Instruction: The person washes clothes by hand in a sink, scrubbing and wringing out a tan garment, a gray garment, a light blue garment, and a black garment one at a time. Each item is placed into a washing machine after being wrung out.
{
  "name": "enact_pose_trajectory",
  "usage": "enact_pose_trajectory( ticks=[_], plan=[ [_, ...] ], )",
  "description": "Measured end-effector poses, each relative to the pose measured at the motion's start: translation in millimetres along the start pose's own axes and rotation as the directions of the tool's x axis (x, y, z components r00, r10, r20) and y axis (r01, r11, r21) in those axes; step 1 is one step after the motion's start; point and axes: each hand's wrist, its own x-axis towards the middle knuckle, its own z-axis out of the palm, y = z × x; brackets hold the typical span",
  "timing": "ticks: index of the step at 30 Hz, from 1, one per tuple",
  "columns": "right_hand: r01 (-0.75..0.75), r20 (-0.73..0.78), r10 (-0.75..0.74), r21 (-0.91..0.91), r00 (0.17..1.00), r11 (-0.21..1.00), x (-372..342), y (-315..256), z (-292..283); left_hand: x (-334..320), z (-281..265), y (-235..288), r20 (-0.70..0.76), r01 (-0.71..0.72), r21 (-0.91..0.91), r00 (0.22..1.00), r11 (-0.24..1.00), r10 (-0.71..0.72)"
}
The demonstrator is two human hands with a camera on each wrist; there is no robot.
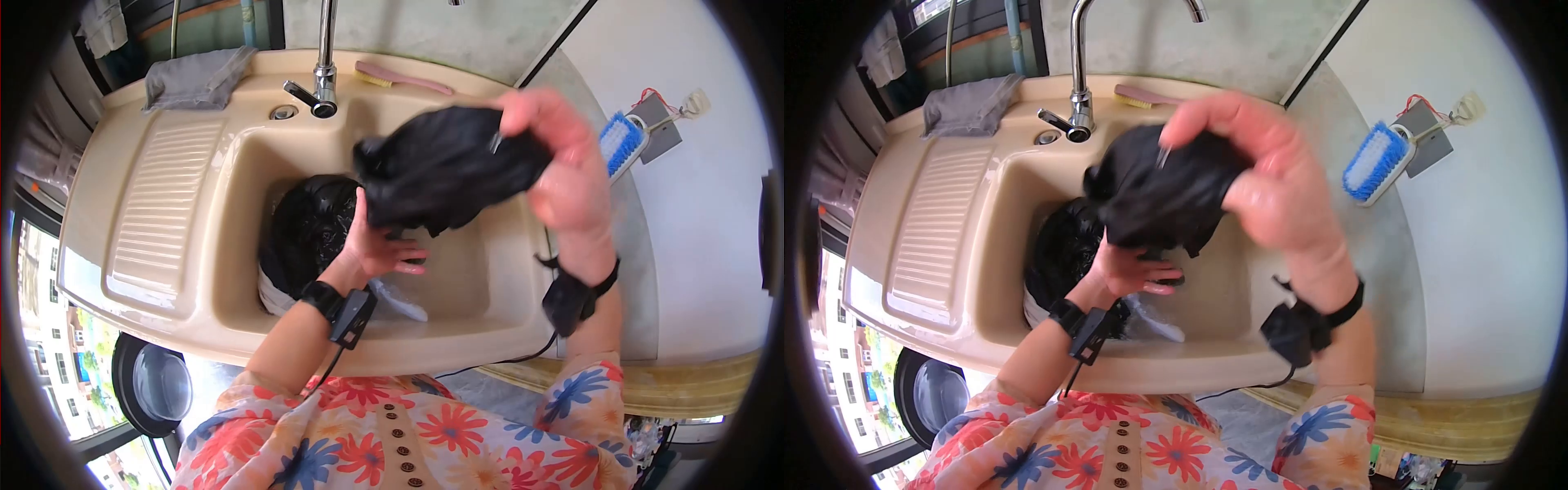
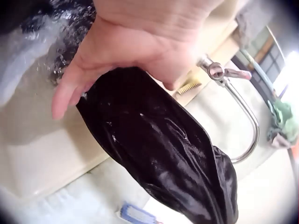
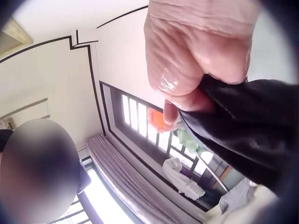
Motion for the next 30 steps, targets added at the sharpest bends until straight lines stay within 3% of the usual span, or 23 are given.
enact_pose_trajectory(
  ticks=[1, 2, 3, 4, 5, 6, 7, 8, 10, 11, 12, 13, 14, 16, 18, 20, 21, 23, 24, 27, 30],
  plan=[
    [-0.047, -0.010, 0.048, 0.099, 0.999, 0.994, -9, 3, 12, 12, -5, 2, 0.135, 0.033, 0.039, 0.990, 0.999, -0.038],
    [-0.051, -0.047, 0.059, 0.158, 0.997, 0.986, -18, 7, 24, 25, -9, 2, 0.134, 0.033, 0.040, 0.990, 0.999, -0.038],
    [-0.011, -0.030, 0.016, 0.176, 0.999, 0.984, -28, 15, 28, 33, -7, 0, 0.300, -0.342, 0.411, 0.926, 0.845, 0.229],
    [0.031, -0.014, -0.029, 0.195, 0.999, 0.980, -37, 24, 30, 32, 0, -1, 0.538, -0.651, 0.618, 0.759, 0.440, 0.367],
    [0.031, -0.018, -0.028, 0.194, 0.999, 0.980, -48, 27, 34, 24, -1, -2, 0.434, -0.236, -0.040, 0.871, 0.971, 0.230],
    [-0.012, -0.062, 0.036, 0.349, 0.997, 0.937, -60, 28, 37, 66, -33, -5, 0.424, -0.494, -0.012, 0.785, 0.869, 0.452],
    [-0.044, -0.097, 0.105, 0.494, 0.990, 0.868, -69, 30, 36, 54, -23, 0, 0.418, -0.324, -0.123, 0.840, 0.938, 0.345],
    [-0.048, -0.097, 0.110, 0.490, 0.989, 0.870, -76, 30, 28, 41, -14, 5, 0.427, -0.141, -0.233, 0.874, 0.962, 0.231],
    [0.068, -0.468, 0.274, 0.593, 0.840, 0.802, -91, 28, 3, 38, -5, -7, 0.312, -0.580, -0.034, 0.768, 0.814, 0.560],
    [0.119, -0.573, 0.288, 0.569, 0.768, 0.814, -94, 30, -14, 41, 5, 0, 0.284, -0.241, -0.346, 0.894, 0.907, 0.346],
    [0.169, -0.670, 0.295, 0.536, 0.681, 0.827, -91, 36, -36, 39, 10, -1, 0.230, -0.257, -0.315, 0.913, 0.913, 0.337],
    [0.090, -0.709, 0.322, 0.477, 0.627, 0.874, -89, 47, -55, 32, 15, -3, 0.220, -0.256, -0.299, 0.919, 0.919, 0.327],
    [0.071, -0.626, 0.299, 0.495, 0.720, 0.866, -99, 82, -89, 22, 20, -8, 0.210, -0.252, -0.281, 0.925, 0.926, 0.316],
    [-0.079, -0.653, 0.492, 0.555, 0.576, 0.828, -104, 141, -98, -3, 35, -19, 0.209, -0.232, -0.265, 0.934, 0.936, 0.291],
    [-0.299, -0.437, 0.566, 0.540, 0.699, 0.787, -125, 190, -76, -14, 39, -25, 0.200, -0.219, -0.254, 0.941, 0.942, 0.273],
    [-0.472, -0.283, 0.654, 0.503, 0.702, 0.724, -133, 200, -31, -18, 39, -27, 0.235, -0.194, -0.308, 0.933, 0.931, 0.272],
    [-0.479, -0.274, 0.658, 0.503, 0.701, 0.720, -134, 194, -14, -23, 43, -26, 0.231, -0.199, -0.316, 0.932, 0.928, 0.279],
    [-0.507, -0.295, 0.574, 0.277, 0.764, 0.816, -131, 175, 9, -32, 49, -25, 0.203, -0.230, -0.334, 0.930, 0.914, 0.308],
    [-0.513, -0.289, 0.579, 0.275, 0.762, 0.813, -130, 175, 8, -31, 47, -26, 0.201, -0.231, -0.341, 0.929, 0.911, 0.311],
    [-0.390, -0.222, 0.552, 0.505, 0.804, 0.770, -128, 176, -9, -27, 43, -31, 0.313, -0.174, -0.360, 0.903, 0.917, 0.294],
    [-0.258, -0.155, 0.508, 0.716, 0.847, 0.649, -122, 182, -29, -21, 32, -35, 0.420, -0.074, -0.361, 0.877, 0.930, 0.233]
  ],
)
